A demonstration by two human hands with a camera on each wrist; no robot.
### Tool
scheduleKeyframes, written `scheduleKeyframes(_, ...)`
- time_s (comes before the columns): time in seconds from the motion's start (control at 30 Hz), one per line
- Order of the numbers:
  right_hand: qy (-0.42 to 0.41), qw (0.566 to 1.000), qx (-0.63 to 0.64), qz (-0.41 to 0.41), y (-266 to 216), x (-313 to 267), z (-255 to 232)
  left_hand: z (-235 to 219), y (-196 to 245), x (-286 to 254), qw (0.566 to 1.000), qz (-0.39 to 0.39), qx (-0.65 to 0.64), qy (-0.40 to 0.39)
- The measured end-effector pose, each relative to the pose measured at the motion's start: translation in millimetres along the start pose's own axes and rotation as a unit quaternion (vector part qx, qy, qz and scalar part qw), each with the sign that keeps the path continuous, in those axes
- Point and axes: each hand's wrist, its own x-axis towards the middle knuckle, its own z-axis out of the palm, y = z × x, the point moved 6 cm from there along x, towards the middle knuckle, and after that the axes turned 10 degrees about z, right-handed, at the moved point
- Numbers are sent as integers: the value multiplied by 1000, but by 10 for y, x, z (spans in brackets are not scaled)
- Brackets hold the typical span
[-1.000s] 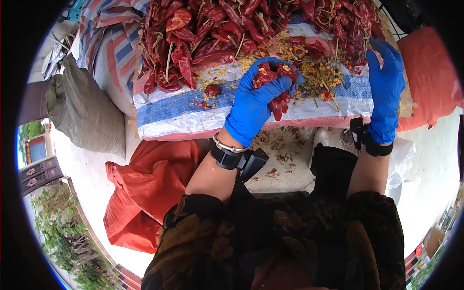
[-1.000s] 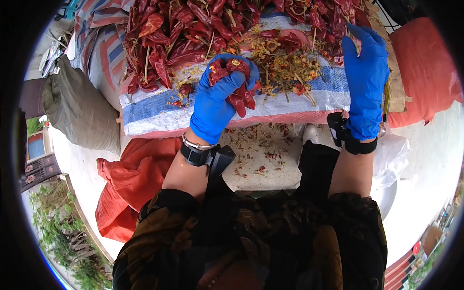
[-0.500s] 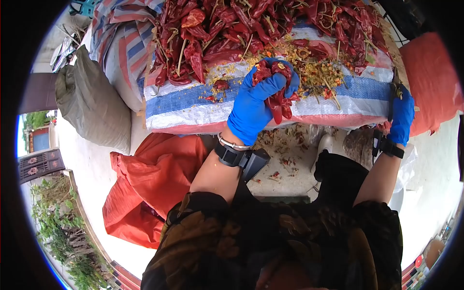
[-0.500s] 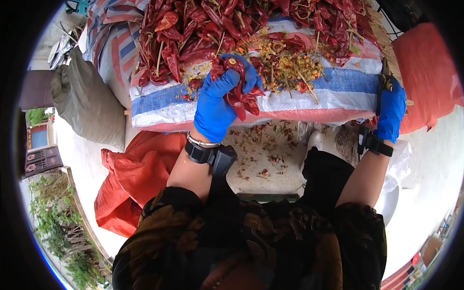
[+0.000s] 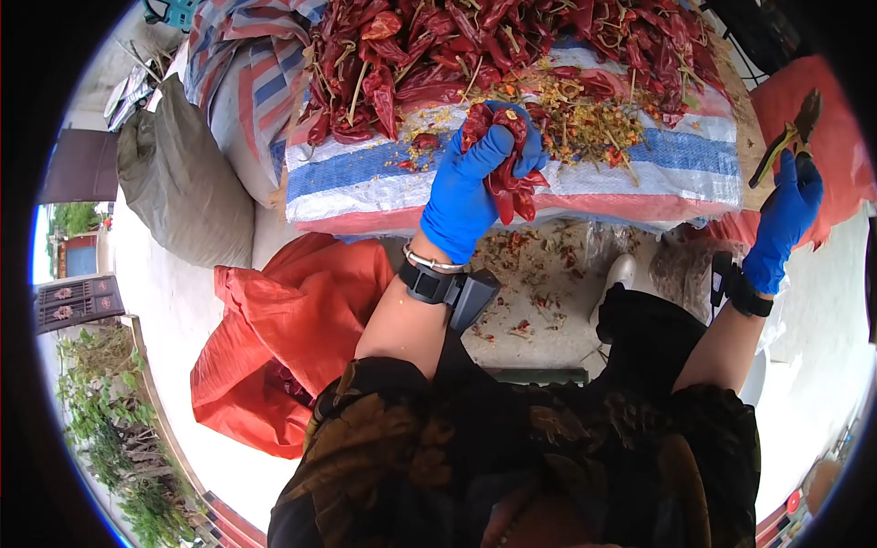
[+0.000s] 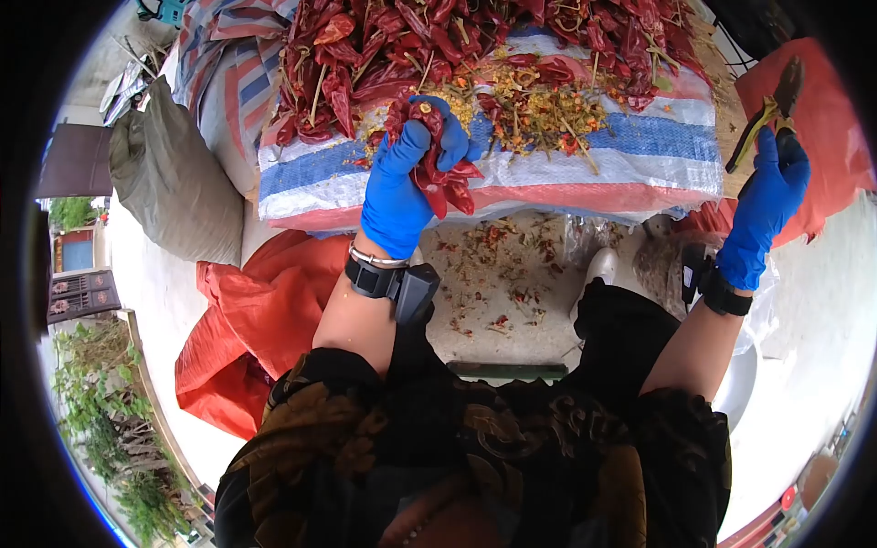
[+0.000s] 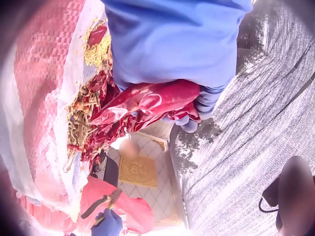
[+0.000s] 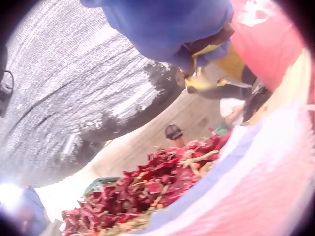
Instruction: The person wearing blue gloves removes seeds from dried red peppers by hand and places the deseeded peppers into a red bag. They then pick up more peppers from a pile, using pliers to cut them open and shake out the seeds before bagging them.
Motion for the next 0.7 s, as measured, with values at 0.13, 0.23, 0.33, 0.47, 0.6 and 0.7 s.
scheduleKeyframes(0.13, -187, 925, 173, 281, -72, -388, 427, -16, -26, -7, 999, -16, -37, 15)
scheduleKeyframes(0.23, -302, 891, 166, 294, -214, -615, 669, 1, -22, 15, 998, -21, -50, -23)
scheduleKeyframes(0.33, -388, 837, 274, 272, -412, -820, 883, -6, -10, 12, 996, -12, 60, -60)
scheduleKeyframes(0.47, -517, 641, 511, 247, -811, -1180, 1065, 3, 18, 18, 996, 2, 86, -39)
scheduleKeyframes(0.6, -572, 592, 519, 232, -1018, -1374, 1095, -4, 22, 25, 997, 6, 57, -56)
scheduleKeyframes(0.7, -575, 622, 477, 234, -1050, -1457, 1041, -76, 50, -50, 989, -17, 141, 40)
